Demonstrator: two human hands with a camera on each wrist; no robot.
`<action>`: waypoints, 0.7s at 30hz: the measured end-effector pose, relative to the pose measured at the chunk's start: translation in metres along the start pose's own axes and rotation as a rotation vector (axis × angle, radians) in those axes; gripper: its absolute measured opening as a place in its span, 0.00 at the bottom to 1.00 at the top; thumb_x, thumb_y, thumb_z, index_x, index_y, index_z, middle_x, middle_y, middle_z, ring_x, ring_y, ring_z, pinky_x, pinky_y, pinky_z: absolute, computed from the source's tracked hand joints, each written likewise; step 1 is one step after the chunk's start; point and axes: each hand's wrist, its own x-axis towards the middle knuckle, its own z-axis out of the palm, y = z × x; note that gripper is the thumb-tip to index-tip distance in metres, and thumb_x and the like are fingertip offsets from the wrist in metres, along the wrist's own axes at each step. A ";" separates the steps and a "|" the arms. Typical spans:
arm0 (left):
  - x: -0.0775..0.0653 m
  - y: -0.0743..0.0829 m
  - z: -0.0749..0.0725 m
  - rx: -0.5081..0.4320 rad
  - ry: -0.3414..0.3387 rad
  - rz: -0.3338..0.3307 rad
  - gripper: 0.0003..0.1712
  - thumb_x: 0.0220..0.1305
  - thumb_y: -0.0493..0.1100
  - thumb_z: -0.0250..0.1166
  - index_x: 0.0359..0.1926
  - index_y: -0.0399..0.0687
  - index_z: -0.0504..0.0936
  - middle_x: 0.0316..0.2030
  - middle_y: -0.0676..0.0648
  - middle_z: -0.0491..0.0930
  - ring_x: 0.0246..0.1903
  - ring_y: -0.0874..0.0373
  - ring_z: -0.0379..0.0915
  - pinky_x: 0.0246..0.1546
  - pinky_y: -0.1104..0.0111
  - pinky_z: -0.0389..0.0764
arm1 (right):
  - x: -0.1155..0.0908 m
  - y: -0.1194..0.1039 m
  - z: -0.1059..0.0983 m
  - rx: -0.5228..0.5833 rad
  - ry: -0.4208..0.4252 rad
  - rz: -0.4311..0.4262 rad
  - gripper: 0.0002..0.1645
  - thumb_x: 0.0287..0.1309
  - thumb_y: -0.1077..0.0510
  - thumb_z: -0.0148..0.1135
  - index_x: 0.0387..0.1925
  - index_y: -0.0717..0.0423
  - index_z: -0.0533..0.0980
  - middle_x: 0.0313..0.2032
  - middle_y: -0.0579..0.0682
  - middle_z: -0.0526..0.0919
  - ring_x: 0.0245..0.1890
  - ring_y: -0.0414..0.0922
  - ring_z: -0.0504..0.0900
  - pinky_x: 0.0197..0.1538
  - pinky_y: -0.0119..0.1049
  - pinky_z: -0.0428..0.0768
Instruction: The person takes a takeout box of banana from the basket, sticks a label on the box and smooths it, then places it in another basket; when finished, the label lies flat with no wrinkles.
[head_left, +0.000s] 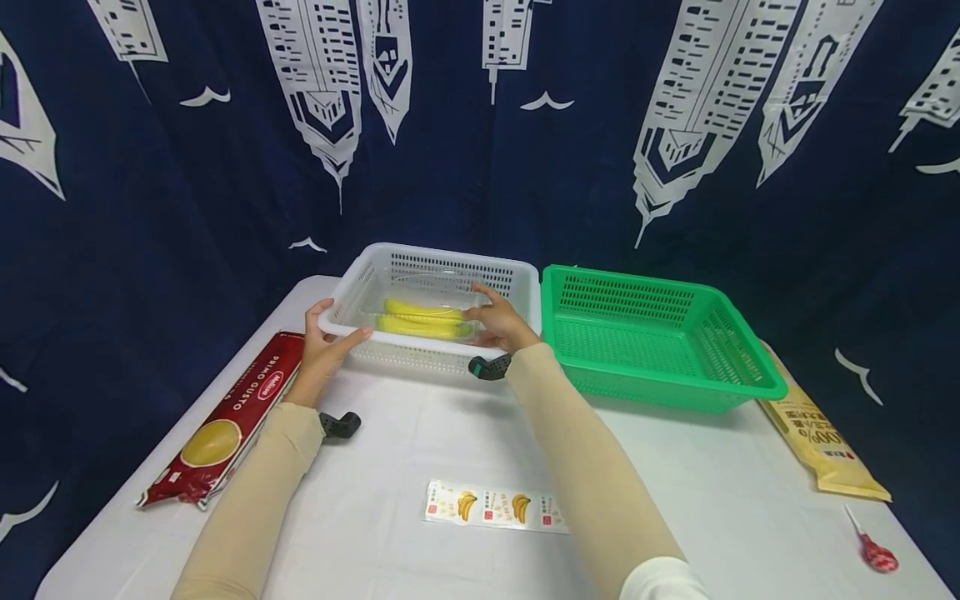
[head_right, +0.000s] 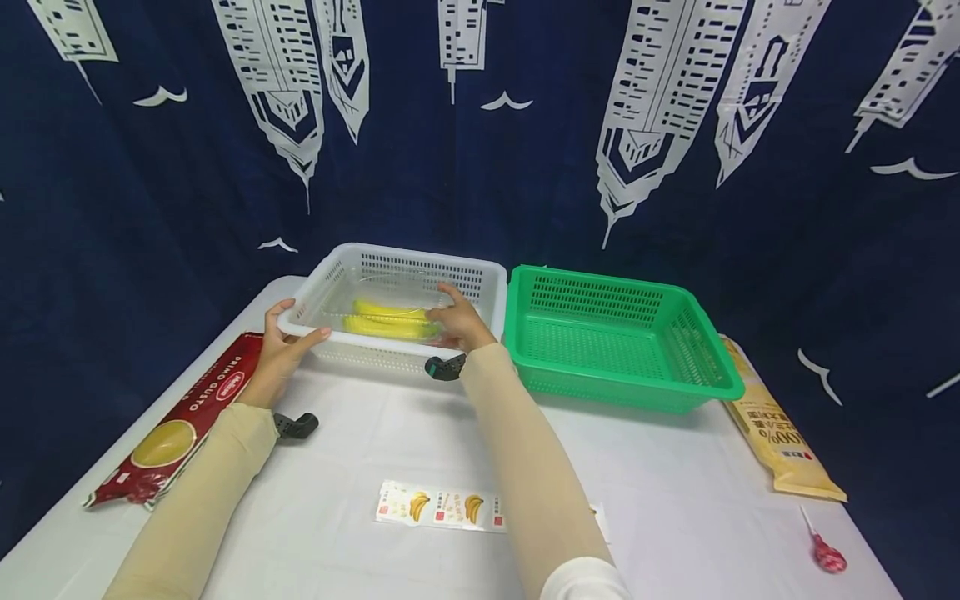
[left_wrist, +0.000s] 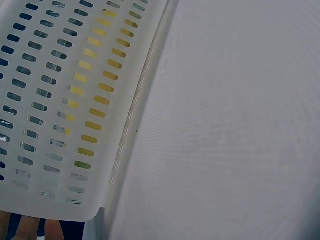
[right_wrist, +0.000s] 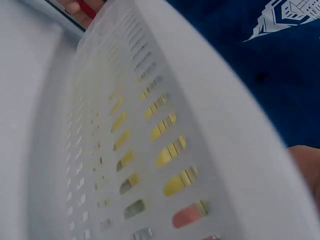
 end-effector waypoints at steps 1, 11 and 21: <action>0.000 0.000 0.000 -0.001 0.002 0.004 0.53 0.72 0.33 0.70 0.83 0.50 0.44 0.82 0.39 0.55 0.77 0.45 0.58 0.79 0.56 0.65 | -0.001 0.000 0.000 0.005 0.006 -0.010 0.46 0.76 0.67 0.60 0.86 0.40 0.56 0.80 0.63 0.62 0.58 0.62 0.80 0.37 0.38 0.89; 0.000 -0.001 0.002 -0.027 0.015 0.020 0.52 0.70 0.31 0.69 0.82 0.49 0.46 0.79 0.38 0.59 0.71 0.50 0.64 0.66 0.71 0.71 | -0.013 -0.008 -0.006 0.062 0.029 -0.096 0.46 0.75 0.68 0.59 0.86 0.42 0.57 0.78 0.66 0.62 0.63 0.67 0.79 0.34 0.36 0.90; 0.000 -0.002 0.003 -0.035 0.019 0.021 0.53 0.70 0.31 0.69 0.83 0.49 0.46 0.79 0.38 0.58 0.71 0.50 0.63 0.62 0.73 0.71 | -0.035 -0.022 -0.020 0.090 0.030 -0.187 0.45 0.77 0.64 0.56 0.87 0.40 0.53 0.78 0.64 0.62 0.74 0.74 0.67 0.40 0.37 0.91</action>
